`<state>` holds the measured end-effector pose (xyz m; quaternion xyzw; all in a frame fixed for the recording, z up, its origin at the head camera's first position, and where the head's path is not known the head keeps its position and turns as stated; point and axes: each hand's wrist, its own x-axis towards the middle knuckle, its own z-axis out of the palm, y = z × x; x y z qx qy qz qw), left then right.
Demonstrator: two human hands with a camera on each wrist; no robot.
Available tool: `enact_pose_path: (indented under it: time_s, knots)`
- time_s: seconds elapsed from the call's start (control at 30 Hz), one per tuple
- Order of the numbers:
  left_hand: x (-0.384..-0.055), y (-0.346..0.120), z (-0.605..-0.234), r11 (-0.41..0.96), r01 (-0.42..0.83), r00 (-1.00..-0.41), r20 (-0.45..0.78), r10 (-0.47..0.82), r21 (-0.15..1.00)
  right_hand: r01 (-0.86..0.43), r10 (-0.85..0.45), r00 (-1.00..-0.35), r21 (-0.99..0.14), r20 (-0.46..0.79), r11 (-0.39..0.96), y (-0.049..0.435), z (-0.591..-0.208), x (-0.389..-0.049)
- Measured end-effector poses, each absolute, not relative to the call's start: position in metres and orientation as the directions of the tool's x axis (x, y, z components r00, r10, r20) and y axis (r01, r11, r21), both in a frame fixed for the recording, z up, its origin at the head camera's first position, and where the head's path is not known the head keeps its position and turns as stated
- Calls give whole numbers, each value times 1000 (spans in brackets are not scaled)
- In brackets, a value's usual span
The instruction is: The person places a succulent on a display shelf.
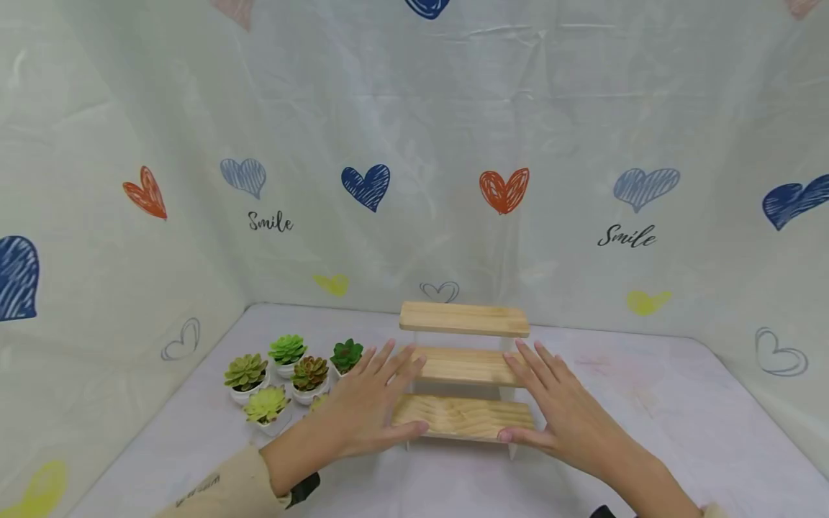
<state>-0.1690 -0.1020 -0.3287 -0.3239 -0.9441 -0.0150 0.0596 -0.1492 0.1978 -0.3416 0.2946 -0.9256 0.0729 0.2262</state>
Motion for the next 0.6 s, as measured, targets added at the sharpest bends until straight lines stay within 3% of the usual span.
enact_pose_path:
  time_s: [0.33,0.6]
  knots:
    - [-164,-119,-335,805,589,-795,233,560,74,-496,-361,-836,-287,414,820,198,-346,-145]
    - [-155,-142,-345,828,533,-821,342,457,173,-317,-205,-942,-500,267,806,211,-352,-145]
